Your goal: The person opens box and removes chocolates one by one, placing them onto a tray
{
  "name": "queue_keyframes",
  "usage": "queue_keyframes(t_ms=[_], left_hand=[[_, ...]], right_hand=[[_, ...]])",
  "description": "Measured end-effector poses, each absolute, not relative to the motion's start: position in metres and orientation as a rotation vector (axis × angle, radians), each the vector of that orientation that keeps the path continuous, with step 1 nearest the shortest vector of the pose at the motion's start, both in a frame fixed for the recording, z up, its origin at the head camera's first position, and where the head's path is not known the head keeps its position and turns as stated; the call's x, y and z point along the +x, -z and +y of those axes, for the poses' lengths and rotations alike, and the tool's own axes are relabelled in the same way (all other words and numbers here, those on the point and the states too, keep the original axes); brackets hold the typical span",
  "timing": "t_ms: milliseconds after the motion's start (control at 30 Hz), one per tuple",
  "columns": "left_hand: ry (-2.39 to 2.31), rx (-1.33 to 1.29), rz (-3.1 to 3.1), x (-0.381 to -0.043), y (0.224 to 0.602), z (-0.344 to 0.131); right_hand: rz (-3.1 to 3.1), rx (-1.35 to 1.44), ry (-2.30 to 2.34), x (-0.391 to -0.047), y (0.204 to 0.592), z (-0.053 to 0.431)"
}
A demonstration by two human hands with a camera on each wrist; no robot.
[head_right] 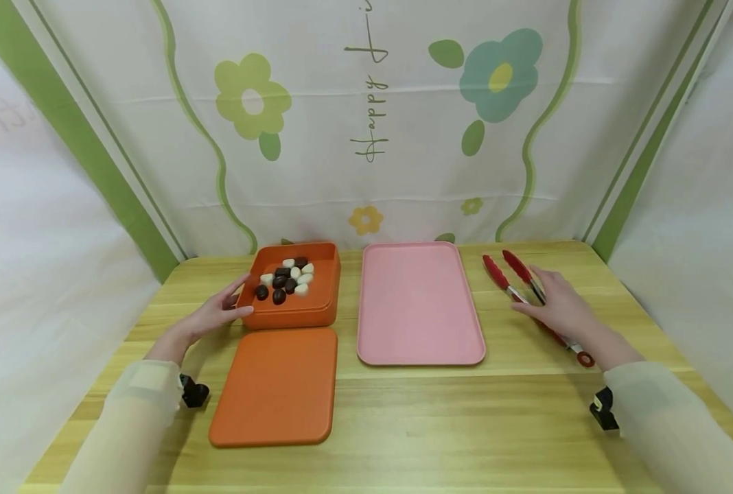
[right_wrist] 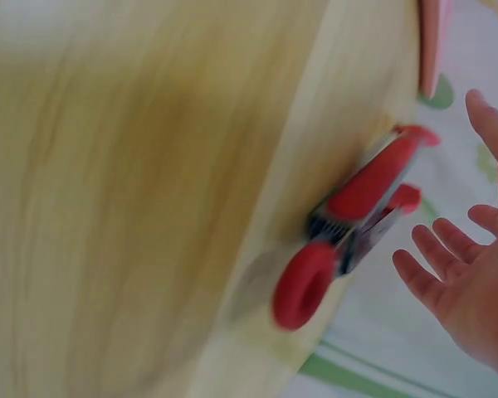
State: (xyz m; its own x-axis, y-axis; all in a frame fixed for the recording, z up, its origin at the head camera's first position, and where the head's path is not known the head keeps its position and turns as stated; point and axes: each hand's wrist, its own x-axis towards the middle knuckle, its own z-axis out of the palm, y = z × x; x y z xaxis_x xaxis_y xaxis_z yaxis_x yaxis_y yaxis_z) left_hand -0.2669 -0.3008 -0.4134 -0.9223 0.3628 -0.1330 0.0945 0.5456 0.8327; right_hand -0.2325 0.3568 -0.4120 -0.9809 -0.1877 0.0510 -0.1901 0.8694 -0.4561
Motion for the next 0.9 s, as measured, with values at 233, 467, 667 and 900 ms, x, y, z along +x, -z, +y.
queue_keyframes(t_ms=[233,467,667,900], left_hand=[[-1.337,0.379,2.493,-0.268,0.415,-0.3],[-1.32,0.382,2.505,-0.268,0.415,-0.301],[-1.328,0.375,2.494,-0.267,0.414,-0.302],[-1.324,0.379,2.488,-0.268,0.414,-0.301]], right_hand=[[-3.069,0.303,-0.738,-0.233,0.422,0.375],[-3.095,0.314,-0.746,-0.234,0.429,0.381],[-3.105,0.294,-0.739,-0.235,0.43,0.382],[-3.113,0.266,-0.686,-0.237,0.43,0.379]])
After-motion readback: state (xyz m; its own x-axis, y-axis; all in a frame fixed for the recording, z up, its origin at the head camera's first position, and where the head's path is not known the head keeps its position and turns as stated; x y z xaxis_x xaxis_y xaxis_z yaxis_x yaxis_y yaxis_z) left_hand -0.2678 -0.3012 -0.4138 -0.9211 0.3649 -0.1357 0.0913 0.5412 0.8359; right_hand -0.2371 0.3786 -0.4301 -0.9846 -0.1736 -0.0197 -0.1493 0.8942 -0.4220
